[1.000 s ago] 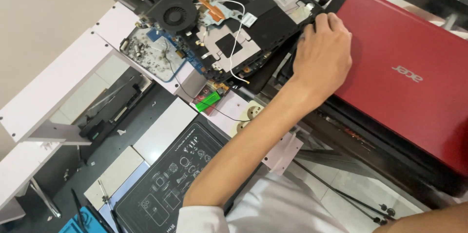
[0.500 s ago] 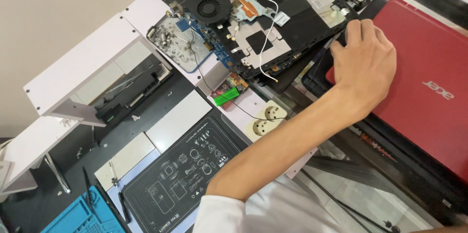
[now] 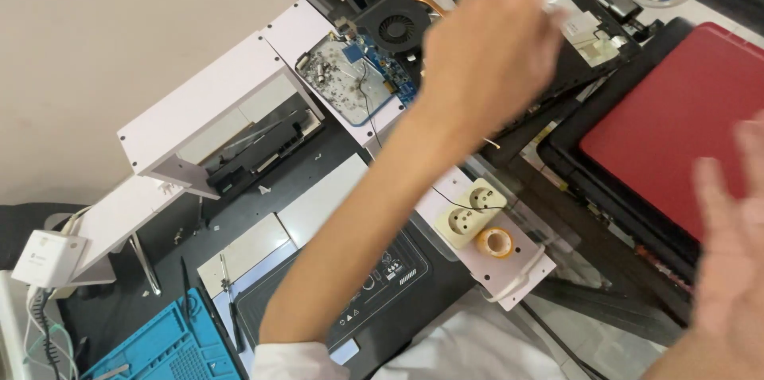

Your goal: Repairing a laptop by disassembling components and handling internal parts.

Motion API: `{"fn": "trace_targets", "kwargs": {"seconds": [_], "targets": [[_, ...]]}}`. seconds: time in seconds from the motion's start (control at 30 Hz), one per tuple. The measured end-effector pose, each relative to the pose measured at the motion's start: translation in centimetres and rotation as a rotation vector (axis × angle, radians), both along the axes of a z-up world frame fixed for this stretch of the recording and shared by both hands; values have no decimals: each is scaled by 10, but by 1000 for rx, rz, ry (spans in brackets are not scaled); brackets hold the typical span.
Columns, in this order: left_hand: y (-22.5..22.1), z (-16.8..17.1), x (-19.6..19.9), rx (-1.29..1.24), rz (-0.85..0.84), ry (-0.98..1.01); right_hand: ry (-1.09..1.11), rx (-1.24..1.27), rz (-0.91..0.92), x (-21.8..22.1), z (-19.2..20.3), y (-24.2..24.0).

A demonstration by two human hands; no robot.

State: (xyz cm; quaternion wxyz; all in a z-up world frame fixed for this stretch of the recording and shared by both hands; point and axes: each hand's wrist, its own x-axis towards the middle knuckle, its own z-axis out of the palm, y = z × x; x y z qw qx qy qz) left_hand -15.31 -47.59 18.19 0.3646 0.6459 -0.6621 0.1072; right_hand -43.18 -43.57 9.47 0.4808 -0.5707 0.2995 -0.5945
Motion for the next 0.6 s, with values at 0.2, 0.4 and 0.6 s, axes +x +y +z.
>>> {"fn": "trace_targets", "kwargs": {"seconds": [0.2,0.4,0.6], "targets": [[-41,-8,157,16,61,39,-321,340,308,105,12,7],[-73,-43,243,101,209,-46,-441,490,302,137,14,2],[-93,-76,263,146,340,122,-466,501,326,141,17,0]]}}
